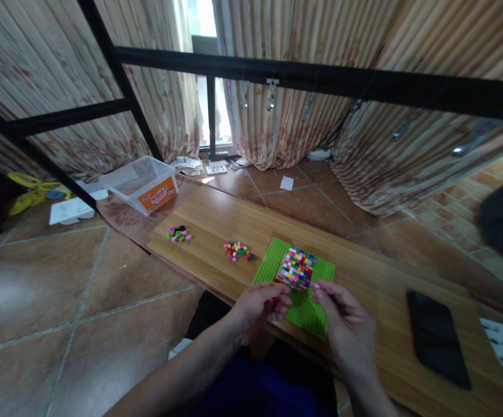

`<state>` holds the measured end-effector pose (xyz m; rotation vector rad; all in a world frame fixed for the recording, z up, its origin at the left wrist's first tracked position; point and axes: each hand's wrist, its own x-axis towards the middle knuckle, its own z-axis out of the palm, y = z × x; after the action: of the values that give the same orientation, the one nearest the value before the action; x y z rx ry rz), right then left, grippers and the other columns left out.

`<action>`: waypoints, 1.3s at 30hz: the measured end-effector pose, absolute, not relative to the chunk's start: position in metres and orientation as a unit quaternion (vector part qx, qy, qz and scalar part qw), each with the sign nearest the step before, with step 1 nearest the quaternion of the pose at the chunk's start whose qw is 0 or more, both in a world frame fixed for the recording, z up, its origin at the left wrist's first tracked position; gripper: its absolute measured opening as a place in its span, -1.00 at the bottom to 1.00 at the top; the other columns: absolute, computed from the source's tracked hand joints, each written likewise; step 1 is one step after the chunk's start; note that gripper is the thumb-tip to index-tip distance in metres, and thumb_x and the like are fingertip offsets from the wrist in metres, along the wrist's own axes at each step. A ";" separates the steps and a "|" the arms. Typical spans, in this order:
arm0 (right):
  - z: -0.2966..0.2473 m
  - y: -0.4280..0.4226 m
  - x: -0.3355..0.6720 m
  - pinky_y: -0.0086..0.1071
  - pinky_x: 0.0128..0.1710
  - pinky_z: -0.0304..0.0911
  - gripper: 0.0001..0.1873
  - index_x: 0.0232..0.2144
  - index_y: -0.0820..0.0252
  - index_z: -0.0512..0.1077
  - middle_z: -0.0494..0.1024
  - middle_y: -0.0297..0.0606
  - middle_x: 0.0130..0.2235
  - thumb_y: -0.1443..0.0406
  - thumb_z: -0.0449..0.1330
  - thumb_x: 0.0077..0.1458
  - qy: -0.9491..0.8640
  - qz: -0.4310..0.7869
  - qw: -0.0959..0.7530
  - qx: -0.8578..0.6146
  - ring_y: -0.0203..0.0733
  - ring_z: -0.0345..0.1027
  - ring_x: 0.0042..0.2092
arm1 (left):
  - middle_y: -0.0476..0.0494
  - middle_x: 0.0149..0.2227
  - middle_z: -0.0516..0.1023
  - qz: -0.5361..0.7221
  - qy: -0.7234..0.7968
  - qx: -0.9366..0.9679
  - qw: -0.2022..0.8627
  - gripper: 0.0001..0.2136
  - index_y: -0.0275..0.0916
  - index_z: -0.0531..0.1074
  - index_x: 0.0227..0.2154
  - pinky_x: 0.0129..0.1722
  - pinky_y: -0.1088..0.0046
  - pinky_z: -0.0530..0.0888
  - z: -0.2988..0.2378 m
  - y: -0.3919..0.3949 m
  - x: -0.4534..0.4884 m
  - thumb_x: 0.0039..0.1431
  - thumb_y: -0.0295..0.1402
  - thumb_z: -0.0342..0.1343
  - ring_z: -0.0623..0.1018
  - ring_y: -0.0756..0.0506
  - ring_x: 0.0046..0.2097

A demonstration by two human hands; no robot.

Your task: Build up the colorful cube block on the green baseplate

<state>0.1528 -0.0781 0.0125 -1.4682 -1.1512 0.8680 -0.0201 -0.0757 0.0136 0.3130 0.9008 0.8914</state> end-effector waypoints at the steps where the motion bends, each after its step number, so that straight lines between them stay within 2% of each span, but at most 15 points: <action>1: 0.014 -0.077 0.151 -0.18 -0.09 0.44 -0.64 -0.21 0.15 0.59 0.66 -0.17 -0.20 0.05 0.33 0.02 -0.475 0.365 0.523 -0.606 -0.10 0.55 -0.18 | -0.08 -0.40 0.54 0.419 0.422 0.152 0.789 -0.78 -0.34 0.55 -0.29 -0.39 0.52 0.37 0.014 -0.075 -0.021 0.07 -0.28 0.28 0.47 0.06 -0.46; 9: 0.024 -0.073 0.132 -0.10 0.00 0.45 -0.64 -0.10 0.11 0.57 0.66 -0.14 -0.12 0.11 0.31 0.07 -0.510 0.351 0.540 -0.570 -0.09 0.56 -0.12 | 0.08 -0.62 0.31 0.433 0.412 0.240 0.765 -0.69 -0.31 0.54 -0.38 -0.55 0.52 0.13 0.032 -0.063 -0.020 -0.01 -0.12 0.30 0.21 0.11 -0.60; 13: 0.018 -0.070 0.126 -0.11 0.05 0.42 -0.67 -0.07 0.04 0.56 0.64 -0.20 -0.08 0.13 0.29 0.11 -0.565 0.314 0.523 -0.555 -0.10 0.54 -0.06 | 0.11 -0.66 0.24 0.436 0.380 0.266 0.771 -0.64 -0.28 0.44 -0.52 -0.59 0.49 0.07 0.041 -0.057 -0.017 -0.01 -0.04 0.29 0.15 0.11 -0.63; 17: 0.012 -0.066 0.127 -0.19 -0.02 0.45 -0.72 -0.06 -0.02 0.56 0.62 -0.24 -0.04 0.17 0.24 0.17 -0.646 0.247 0.495 -0.527 -0.12 0.52 -0.03 | 0.14 -0.67 0.18 0.439 0.371 0.258 0.777 -0.62 -0.26 0.40 -0.55 -0.60 0.48 0.01 0.041 -0.055 -0.017 -0.06 -0.04 0.33 0.09 0.12 -0.63; 23: 0.013 -0.062 0.135 -0.23 -0.06 0.43 -0.78 -0.10 0.00 0.55 0.64 -0.27 -0.12 0.23 0.20 0.21 -0.727 0.171 0.453 -0.487 -0.15 0.51 -0.08 | 0.16 -0.69 0.16 0.436 0.404 0.281 0.754 -0.61 -0.26 0.43 -0.54 -0.58 0.44 -0.07 0.034 -0.051 -0.017 -0.07 -0.01 0.32 0.05 0.12 -0.64; 27: 0.017 -0.055 0.141 -0.18 -0.03 0.38 -0.80 -0.14 0.01 0.56 0.63 -0.26 -0.13 0.21 0.18 0.24 -0.765 0.110 0.412 -0.483 -0.13 0.48 -0.08 | 0.13 -0.68 0.18 0.440 0.436 0.305 0.723 -0.61 -0.27 0.43 -0.58 -0.54 0.44 -0.03 0.032 -0.046 -0.016 -0.11 -0.02 0.34 0.10 0.10 -0.58; 31: 0.023 -0.046 0.144 -0.19 -0.05 0.35 -0.82 -0.16 0.06 0.56 0.61 -0.25 -0.14 0.26 0.17 0.26 -0.802 0.041 0.395 -0.445 -0.15 0.45 -0.11 | 0.11 -0.65 0.22 0.439 0.442 0.336 0.706 -0.66 -0.28 0.44 -0.59 -0.49 0.47 0.07 0.032 -0.038 -0.018 -0.04 -0.09 0.30 0.16 0.08 -0.53; 35: 0.024 -0.034 0.145 -0.23 -0.07 0.31 -0.84 -0.16 0.13 0.55 0.59 -0.21 -0.13 0.32 0.18 0.25 -0.820 -0.021 0.386 -0.422 -0.16 0.42 -0.10 | 0.07 -0.59 0.33 0.453 0.447 0.386 0.668 -0.76 -0.30 0.50 -0.52 -0.44 0.50 0.17 0.024 -0.027 -0.019 0.09 -0.22 0.19 0.24 0.06 -0.50; 39: 0.016 -0.021 0.142 -0.21 -0.11 0.28 -0.82 -0.16 0.17 0.56 0.56 -0.15 -0.11 0.29 0.18 0.26 -0.810 -0.072 0.369 -0.450 -0.11 0.37 -0.10 | 0.02 -0.52 0.43 0.494 0.472 0.387 0.619 -0.82 -0.30 0.55 -0.41 -0.40 0.51 0.25 0.002 -0.015 -0.017 0.17 -0.32 0.11 0.32 0.03 -0.46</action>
<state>0.1423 -0.0206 0.0162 -1.1547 -2.0787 -0.1844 -0.0171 -0.0152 0.0024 0.8899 1.0854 1.1357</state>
